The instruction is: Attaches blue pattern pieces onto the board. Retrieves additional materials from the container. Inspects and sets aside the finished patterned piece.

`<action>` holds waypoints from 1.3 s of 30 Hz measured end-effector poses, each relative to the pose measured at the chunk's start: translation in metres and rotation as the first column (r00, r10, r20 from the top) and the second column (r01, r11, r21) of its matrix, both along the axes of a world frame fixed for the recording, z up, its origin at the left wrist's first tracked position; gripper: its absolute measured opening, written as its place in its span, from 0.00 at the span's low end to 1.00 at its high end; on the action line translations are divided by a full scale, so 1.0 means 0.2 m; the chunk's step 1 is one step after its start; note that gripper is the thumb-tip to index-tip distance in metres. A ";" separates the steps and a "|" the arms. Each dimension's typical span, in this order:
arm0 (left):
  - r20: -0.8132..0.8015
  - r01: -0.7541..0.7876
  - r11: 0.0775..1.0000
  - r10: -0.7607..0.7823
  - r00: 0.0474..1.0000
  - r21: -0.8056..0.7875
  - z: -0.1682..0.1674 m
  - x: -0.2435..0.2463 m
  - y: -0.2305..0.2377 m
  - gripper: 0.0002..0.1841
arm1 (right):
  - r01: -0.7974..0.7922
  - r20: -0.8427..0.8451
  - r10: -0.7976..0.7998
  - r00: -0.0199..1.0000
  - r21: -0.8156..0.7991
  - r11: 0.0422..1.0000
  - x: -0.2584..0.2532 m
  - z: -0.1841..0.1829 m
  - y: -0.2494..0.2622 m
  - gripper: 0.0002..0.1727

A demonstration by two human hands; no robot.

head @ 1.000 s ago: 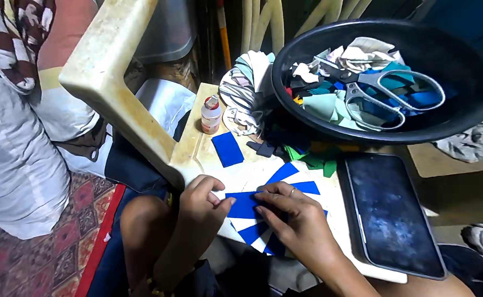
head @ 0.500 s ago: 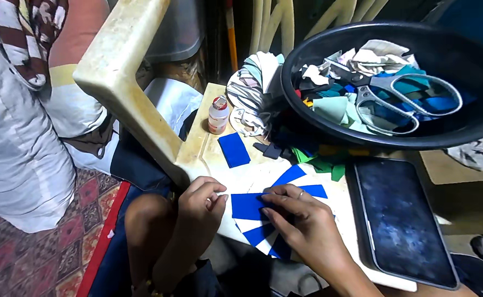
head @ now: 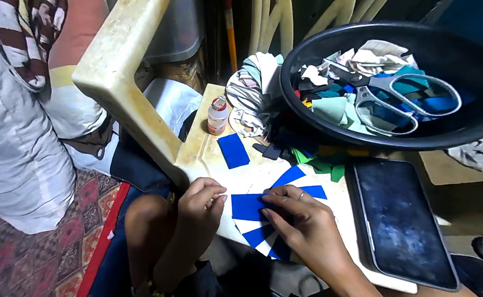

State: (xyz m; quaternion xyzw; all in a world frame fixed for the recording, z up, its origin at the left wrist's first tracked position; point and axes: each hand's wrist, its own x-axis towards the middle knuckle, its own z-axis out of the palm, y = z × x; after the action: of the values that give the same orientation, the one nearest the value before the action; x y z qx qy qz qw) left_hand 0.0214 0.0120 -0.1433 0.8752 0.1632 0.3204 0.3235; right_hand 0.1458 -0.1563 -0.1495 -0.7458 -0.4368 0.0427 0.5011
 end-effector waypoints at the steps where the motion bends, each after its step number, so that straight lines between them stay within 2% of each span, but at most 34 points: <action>1: -0.014 0.011 1.000 -0.011 1.000 0.012 0.00 0.00 0.00 0.07 | 0.001 -0.002 -0.001 1.000 0.003 1.000 0.00 0.00 0.00 0.12; 7: -0.127 0.092 0.985 -0.073 0.989 0.149 0.02 0.03 0.01 0.08 | 0.004 0.002 -0.004 1.000 0.004 1.000 0.00 0.00 0.00 0.12; 26: -0.256 0.099 0.989 -0.068 0.964 0.111 0.05 0.05 0.00 0.06 | -0.008 -0.021 0.009 1.000 0.011 1.000 0.01 0.01 0.00 0.12; 31: -0.211 0.099 0.993 -0.083 0.974 0.067 0.04 0.05 0.01 0.06 | -0.002 -0.016 0.002 1.000 0.000 1.000 0.01 0.01 0.00 0.12; 35: -0.095 0.063 0.996 -0.069 0.993 -0.059 0.03 0.03 0.04 0.09 | -0.004 -0.010 0.004 1.000 0.001 1.000 0.00 0.00 0.00 0.12; 39: -0.018 0.081 0.993 -0.083 0.996 -0.081 0.03 0.03 0.02 0.07 | -0.006 -0.003 0.006 1.000 0.001 1.000 0.01 0.00 0.00 0.13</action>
State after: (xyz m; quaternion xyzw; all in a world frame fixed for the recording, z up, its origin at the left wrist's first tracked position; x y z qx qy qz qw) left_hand 0.0276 0.0160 -0.1375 0.8709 0.1433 0.2906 0.3694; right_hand 0.1471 -0.1568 -0.1490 -0.7442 -0.4385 0.0451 0.5019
